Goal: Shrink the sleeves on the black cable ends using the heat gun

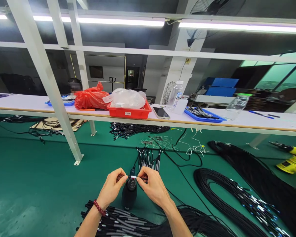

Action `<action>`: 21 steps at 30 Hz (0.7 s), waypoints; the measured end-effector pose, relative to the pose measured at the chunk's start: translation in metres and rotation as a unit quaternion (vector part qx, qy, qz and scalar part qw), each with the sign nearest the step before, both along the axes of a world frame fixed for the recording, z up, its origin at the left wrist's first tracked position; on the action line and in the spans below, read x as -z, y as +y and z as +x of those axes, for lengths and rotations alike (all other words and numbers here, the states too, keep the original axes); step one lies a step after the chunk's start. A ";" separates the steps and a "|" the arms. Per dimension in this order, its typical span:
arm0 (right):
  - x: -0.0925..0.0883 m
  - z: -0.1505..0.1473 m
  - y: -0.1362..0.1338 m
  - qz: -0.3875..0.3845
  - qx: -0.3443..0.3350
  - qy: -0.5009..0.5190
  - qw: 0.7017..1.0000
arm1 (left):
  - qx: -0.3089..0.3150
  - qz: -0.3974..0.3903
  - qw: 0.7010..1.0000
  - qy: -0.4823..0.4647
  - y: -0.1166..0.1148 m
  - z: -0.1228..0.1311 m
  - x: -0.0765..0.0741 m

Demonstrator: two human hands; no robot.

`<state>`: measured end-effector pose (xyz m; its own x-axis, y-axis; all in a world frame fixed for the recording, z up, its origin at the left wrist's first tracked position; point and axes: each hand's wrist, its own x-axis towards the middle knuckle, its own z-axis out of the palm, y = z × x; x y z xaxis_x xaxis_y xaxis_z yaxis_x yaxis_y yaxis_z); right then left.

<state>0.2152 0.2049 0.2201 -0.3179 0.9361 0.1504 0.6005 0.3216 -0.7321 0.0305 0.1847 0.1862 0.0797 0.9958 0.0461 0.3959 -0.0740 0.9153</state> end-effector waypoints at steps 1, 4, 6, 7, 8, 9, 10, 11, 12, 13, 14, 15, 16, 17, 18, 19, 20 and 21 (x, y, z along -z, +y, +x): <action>0.000 0.002 0.000 -0.003 -0.001 0.002 1.000 | -0.001 0.006 1.000 0.000 -0.001 0.000 -0.001; 0.000 0.008 0.000 -0.005 -0.015 -0.018 1.000 | -0.006 0.022 1.000 0.006 -0.003 0.000 -0.003; -0.001 0.012 -0.001 0.006 -0.027 -0.045 0.999 | -0.006 0.021 1.000 0.013 -0.005 0.001 -0.004; -0.002 0.014 -0.001 0.012 -0.032 -0.054 0.998 | -0.008 0.019 1.000 0.022 -0.005 0.001 -0.004; -0.003 0.014 -0.001 0.018 -0.035 -0.058 0.998 | -0.014 0.018 0.999 0.037 -0.006 0.001 -0.004; -0.004 0.014 -0.001 0.022 -0.037 -0.057 0.997 | -0.021 0.018 0.998 0.056 -0.006 0.001 -0.004; -0.004 0.014 -0.001 0.024 -0.040 -0.053 0.998 | -0.028 0.018 0.996 0.077 -0.006 0.001 -0.004; -0.004 0.013 -0.001 0.026 -0.041 -0.049 0.998 | -0.033 0.018 0.994 0.099 -0.005 0.001 -0.004; -0.004 0.013 -0.001 0.027 -0.042 -0.047 0.998 | -0.036 0.019 0.992 0.116 -0.004 0.000 -0.003; -0.003 0.012 0.000 0.028 -0.042 -0.045 0.998 | -0.035 0.020 0.991 0.126 -0.003 0.000 -0.003; -0.003 0.011 0.000 0.029 -0.041 -0.043 0.998 | -0.033 0.021 0.991 0.131 -0.002 0.000 -0.002; -0.002 0.011 0.001 0.030 -0.039 -0.042 0.998 | -0.029 0.023 0.991 0.131 -0.002 0.000 -0.002; -0.001 0.011 0.001 0.030 -0.037 -0.041 0.998 | -0.026 0.024 0.991 0.127 -0.001 -0.001 -0.002; 0.000 0.011 0.002 0.029 -0.035 -0.040 0.998 | -0.023 0.026 0.992 0.118 -0.001 -0.001 -0.001; 0.001 0.011 0.003 0.028 -0.032 -0.038 0.998 | -0.021 0.028 0.994 0.108 0.000 -0.002 -0.001; 0.002 0.011 0.003 0.027 -0.031 -0.036 0.999 | -0.020 0.029 0.995 0.096 0.000 -0.002 -0.001; 0.003 0.011 0.004 0.025 -0.030 -0.033 0.999 | -0.021 0.030 0.996 0.085 -0.001 -0.003 -0.002; 0.004 0.011 0.004 0.025 -0.028 -0.028 0.999 | -0.022 0.030 0.996 0.075 -0.001 -0.003 -0.002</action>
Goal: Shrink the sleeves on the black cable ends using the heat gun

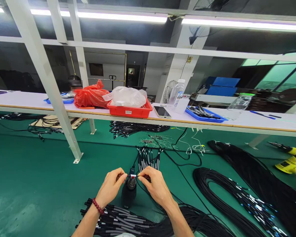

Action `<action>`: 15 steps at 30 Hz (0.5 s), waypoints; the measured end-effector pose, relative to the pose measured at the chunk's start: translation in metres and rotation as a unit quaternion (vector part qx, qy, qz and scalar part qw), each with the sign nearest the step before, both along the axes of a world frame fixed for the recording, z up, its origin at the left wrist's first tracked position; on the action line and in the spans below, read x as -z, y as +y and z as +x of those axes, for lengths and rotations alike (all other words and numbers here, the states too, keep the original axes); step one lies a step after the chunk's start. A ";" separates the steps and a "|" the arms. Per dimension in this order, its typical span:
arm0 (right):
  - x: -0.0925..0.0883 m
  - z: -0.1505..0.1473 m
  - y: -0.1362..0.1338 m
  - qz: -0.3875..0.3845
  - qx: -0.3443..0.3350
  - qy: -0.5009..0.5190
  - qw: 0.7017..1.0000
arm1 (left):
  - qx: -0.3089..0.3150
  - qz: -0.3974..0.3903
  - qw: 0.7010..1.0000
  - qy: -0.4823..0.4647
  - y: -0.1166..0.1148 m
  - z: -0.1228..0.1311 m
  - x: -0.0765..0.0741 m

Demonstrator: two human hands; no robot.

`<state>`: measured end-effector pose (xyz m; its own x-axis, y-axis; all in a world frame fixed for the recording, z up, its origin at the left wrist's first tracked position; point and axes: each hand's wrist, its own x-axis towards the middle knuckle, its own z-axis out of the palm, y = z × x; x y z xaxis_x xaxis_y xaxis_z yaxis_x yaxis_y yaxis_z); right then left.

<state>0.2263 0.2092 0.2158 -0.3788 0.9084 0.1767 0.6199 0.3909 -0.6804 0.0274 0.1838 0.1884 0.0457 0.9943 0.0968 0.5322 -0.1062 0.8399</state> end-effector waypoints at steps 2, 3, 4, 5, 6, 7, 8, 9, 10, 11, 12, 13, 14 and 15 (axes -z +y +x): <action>0.002 0.000 0.001 0.000 0.004 0.010 1.000 | -0.001 -0.003 1.000 -0.010 -0.001 0.000 -0.001; 0.003 0.000 0.001 0.001 0.006 0.013 1.000 | 0.002 -0.008 1.000 -0.010 -0.001 0.000 -0.001; 0.003 0.000 0.001 0.002 0.007 0.015 1.000 | 0.005 -0.013 1.000 -0.007 -0.002 0.001 -0.002; 0.003 0.000 0.001 0.002 0.008 0.014 1.000 | 0.009 -0.018 1.000 -0.002 -0.002 0.001 -0.002; 0.003 0.000 0.000 0.003 0.007 0.012 1.000 | 0.011 -0.022 1.000 0.004 -0.002 0.002 -0.002; 0.002 0.001 0.000 0.002 0.006 0.009 1.000 | 0.013 -0.025 1.000 0.011 -0.002 0.002 -0.002; 0.001 0.001 -0.001 0.000 0.004 0.005 1.000 | 0.011 -0.026 0.999 0.020 -0.002 0.003 -0.001; -0.001 0.002 -0.002 -0.001 0.000 -0.001 1.000 | 0.007 -0.024 0.999 0.029 -0.002 0.004 -0.001; -0.002 0.002 -0.003 -0.002 -0.007 -0.009 1.000 | 0.002 -0.021 0.999 0.037 -0.001 0.004 -0.001; -0.004 0.003 -0.003 -0.002 -0.017 -0.017 1.000 | -0.002 -0.016 0.999 0.044 -0.001 0.004 0.000; -0.005 0.003 -0.004 -0.003 -0.028 -0.024 0.999 | -0.004 -0.010 0.999 0.047 -0.001 0.005 0.001; -0.006 0.004 -0.005 -0.003 -0.036 -0.031 0.999 | -0.006 -0.004 0.999 0.047 -0.001 0.005 0.001; -0.007 0.004 -0.005 -0.003 -0.040 -0.035 0.999 | -0.007 0.003 0.999 0.044 -0.001 0.004 0.002; -0.007 0.004 -0.005 -0.004 -0.039 -0.038 0.999 | -0.007 0.007 0.999 0.038 0.000 0.004 0.003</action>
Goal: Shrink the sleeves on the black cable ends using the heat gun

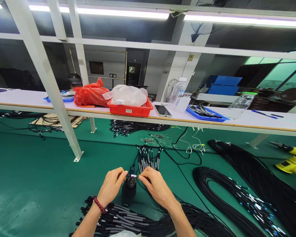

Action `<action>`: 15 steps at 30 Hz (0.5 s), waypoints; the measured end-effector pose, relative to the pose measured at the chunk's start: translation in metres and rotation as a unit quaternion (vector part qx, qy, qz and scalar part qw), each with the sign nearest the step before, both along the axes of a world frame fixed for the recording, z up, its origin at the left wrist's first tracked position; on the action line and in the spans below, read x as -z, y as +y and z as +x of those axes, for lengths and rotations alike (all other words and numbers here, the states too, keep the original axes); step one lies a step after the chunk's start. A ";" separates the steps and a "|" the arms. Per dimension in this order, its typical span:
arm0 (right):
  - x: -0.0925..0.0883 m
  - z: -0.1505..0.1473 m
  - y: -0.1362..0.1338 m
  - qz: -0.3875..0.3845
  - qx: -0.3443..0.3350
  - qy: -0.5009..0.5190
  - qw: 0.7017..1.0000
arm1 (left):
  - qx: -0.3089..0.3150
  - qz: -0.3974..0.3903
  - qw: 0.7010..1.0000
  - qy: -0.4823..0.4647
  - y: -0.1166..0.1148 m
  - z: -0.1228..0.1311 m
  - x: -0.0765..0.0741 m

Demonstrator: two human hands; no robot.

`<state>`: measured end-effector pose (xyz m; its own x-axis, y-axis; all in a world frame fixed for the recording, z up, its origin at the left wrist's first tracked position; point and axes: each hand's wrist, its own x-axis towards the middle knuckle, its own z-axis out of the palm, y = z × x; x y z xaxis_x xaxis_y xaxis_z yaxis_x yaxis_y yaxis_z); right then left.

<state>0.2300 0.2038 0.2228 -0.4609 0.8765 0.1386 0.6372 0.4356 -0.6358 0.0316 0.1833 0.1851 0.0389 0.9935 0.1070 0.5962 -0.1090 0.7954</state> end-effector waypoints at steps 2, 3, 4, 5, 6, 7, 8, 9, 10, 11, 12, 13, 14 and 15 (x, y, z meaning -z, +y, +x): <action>0.001 -0.001 0.001 0.002 0.010 0.002 1.000 | -0.004 0.006 1.000 -0.013 0.000 -0.001 0.002; 0.002 -0.001 0.001 0.003 0.015 0.007 1.000 | -0.006 0.008 1.000 -0.018 0.000 -0.001 0.002; 0.004 -0.001 0.002 0.004 0.019 0.014 1.000 | -0.006 0.010 1.000 -0.023 0.000 -0.001 0.002; 0.005 -0.002 0.003 0.004 0.023 0.023 0.999 | -0.004 0.011 1.000 -0.026 -0.001 -0.001 0.002; 0.007 -0.002 0.003 0.004 0.027 0.033 0.999 | -0.002 0.010 1.000 -0.029 -0.001 -0.001 0.001; 0.008 -0.002 0.004 0.002 0.030 0.043 0.999 | -0.001 0.009 1.000 -0.029 -0.002 -0.001 0.000; 0.009 -0.002 0.004 -0.001 0.032 0.052 0.998 | 0.000 0.005 1.000 -0.026 -0.003 -0.001 -0.002; 0.010 -0.002 0.004 -0.004 0.033 0.059 0.998 | 0.001 0.000 1.000 -0.020 -0.003 -0.001 -0.004; 0.011 -0.002 0.004 -0.006 0.032 0.065 0.997 | 0.003 -0.005 1.000 -0.010 -0.004 0.000 -0.005; 0.011 -0.002 0.004 -0.008 0.031 0.070 0.997 | 0.004 -0.009 1.000 0.004 -0.004 0.000 -0.007; 0.011 -0.002 0.004 -0.008 0.029 0.074 0.997 | 0.006 -0.012 1.000 0.021 -0.004 0.000 -0.008; 0.011 -0.001 0.003 -0.008 0.029 0.076 0.997 | 0.008 -0.014 0.999 0.037 -0.004 0.000 -0.008; 0.011 -0.001 0.003 -0.007 0.029 0.078 0.996 | 0.009 -0.014 0.999 0.051 -0.003 0.000 -0.008; 0.011 0.000 0.003 -0.007 0.030 0.080 0.996 | 0.008 -0.014 0.998 0.063 -0.003 0.000 -0.008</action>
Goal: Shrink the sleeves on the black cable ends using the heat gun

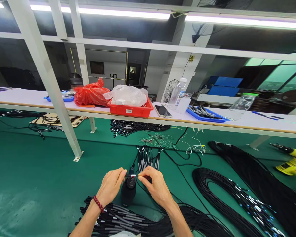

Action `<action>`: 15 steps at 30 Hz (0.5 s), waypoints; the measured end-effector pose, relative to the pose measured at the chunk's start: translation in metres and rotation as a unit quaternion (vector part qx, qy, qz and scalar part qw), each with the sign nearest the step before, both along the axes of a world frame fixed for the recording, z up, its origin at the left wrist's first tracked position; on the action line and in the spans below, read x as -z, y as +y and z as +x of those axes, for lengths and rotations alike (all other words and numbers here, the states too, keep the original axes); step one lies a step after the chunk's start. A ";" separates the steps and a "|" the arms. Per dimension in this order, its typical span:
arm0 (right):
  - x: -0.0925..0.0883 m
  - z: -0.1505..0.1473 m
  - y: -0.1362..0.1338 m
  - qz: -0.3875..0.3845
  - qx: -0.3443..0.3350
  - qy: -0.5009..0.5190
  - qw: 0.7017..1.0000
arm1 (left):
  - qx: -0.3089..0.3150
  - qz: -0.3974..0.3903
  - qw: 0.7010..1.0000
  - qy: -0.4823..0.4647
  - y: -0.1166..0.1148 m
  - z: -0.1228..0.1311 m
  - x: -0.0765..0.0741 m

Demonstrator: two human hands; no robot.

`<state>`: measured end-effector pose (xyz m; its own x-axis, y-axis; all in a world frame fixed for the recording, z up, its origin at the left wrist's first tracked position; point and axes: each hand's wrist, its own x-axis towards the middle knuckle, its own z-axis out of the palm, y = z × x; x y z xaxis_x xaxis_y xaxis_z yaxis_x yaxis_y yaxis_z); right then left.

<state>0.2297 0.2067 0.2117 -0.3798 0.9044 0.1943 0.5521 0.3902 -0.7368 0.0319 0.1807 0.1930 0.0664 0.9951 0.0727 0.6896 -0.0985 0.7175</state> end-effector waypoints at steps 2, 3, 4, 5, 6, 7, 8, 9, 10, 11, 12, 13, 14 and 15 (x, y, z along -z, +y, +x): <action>0.001 0.001 0.000 0.001 0.003 0.001 1.000 | -0.001 0.002 1.000 0.011 0.002 0.000 0.002; 0.001 0.001 0.000 0.000 0.005 0.002 1.000 | -0.001 0.003 1.000 0.011 0.003 0.000 0.003; 0.002 0.001 0.001 -0.001 0.005 0.003 1.000 | -0.001 0.004 1.000 0.009 0.003 0.000 0.004; 0.002 0.001 0.001 -0.002 0.006 0.004 1.000 | -0.003 0.008 1.000 0.003 0.004 0.000 0.005; 0.003 0.001 0.001 -0.004 0.007 0.005 1.000 | -0.005 0.012 1.000 -0.004 0.004 0.001 0.006; 0.003 0.001 0.002 -0.006 0.007 0.006 1.000 | -0.008 0.016 1.000 -0.013 0.004 0.001 0.006; 0.003 0.000 0.002 -0.008 0.008 0.008 1.000 | -0.010 0.020 1.000 -0.021 0.003 0.001 0.006; 0.003 0.000 0.002 -0.009 0.009 0.008 1.000 | -0.012 0.024 0.999 -0.030 0.003 0.001 0.006; 0.003 -0.001 0.002 -0.009 0.011 0.007 1.000 | -0.013 0.027 0.999 -0.038 0.002 0.001 0.006; 0.003 -0.001 0.003 -0.007 0.013 0.007 1.000 | -0.013 0.027 0.999 -0.045 0.002 0.001 0.005; 0.004 -0.001 0.003 -0.005 0.015 0.006 1.000 | -0.014 0.027 0.998 -0.050 0.001 0.001 0.005; 0.004 -0.002 0.003 -0.002 0.015 0.005 1.000 | -0.015 0.027 0.998 -0.054 0.000 0.001 0.004; 0.005 -0.002 0.004 0.001 0.017 0.005 1.000 | -0.015 0.026 0.998 -0.057 0.000 0.001 0.003; 0.007 -0.002 0.004 0.004 0.018 0.005 1.000 | -0.015 0.025 0.998 -0.058 -0.001 0.001 0.002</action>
<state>0.2276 0.2107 0.2052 -0.3451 0.9158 0.2055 0.5590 0.3765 -0.7388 0.0333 0.1801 0.1910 0.0248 0.9915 0.1274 0.6046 -0.1164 0.7880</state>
